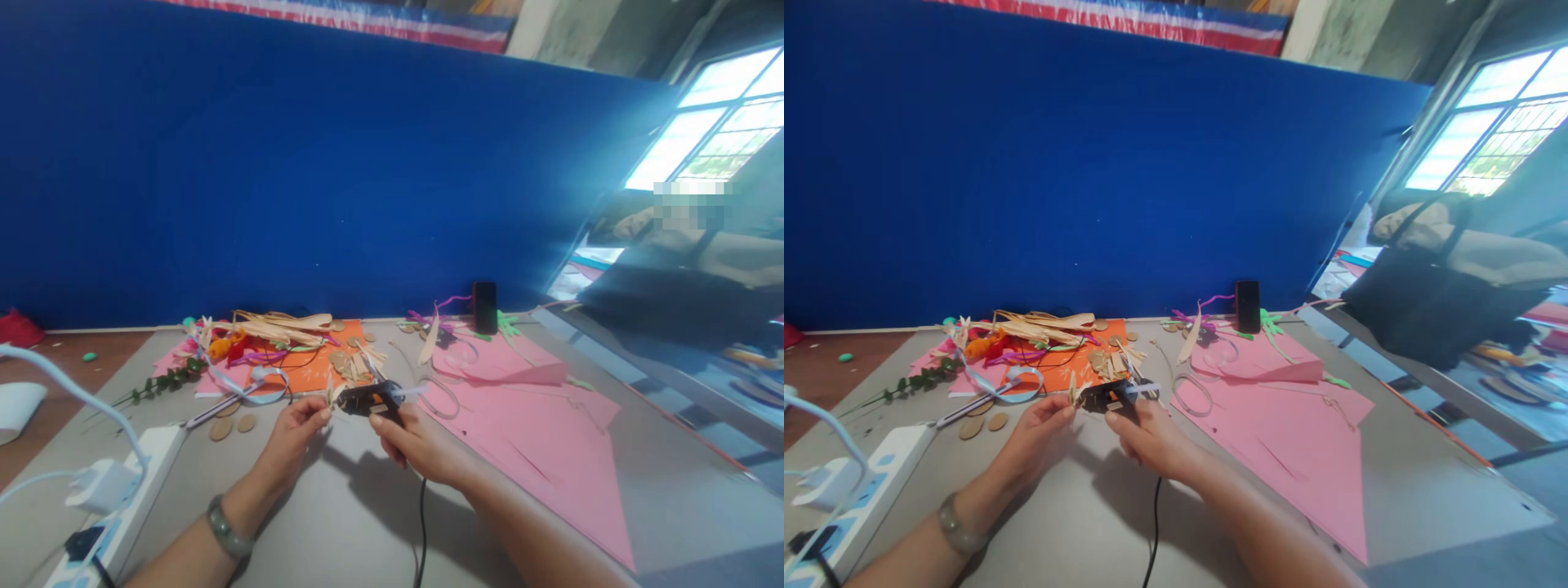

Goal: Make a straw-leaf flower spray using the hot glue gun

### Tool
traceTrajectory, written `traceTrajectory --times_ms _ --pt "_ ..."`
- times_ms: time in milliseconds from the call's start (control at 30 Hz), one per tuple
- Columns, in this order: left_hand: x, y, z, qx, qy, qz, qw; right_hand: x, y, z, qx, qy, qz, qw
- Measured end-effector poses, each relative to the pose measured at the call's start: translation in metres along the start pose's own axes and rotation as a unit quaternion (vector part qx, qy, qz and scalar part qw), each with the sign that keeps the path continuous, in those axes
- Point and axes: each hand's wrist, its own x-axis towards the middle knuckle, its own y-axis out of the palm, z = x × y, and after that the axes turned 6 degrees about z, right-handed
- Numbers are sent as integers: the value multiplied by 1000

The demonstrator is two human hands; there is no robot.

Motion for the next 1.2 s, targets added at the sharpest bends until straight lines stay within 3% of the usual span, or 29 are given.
traceTrajectory --times_ms 1200 --pt "-1 6 -3 -6 -5 -29 1000 0 2 3 -25 16 -8 1000"
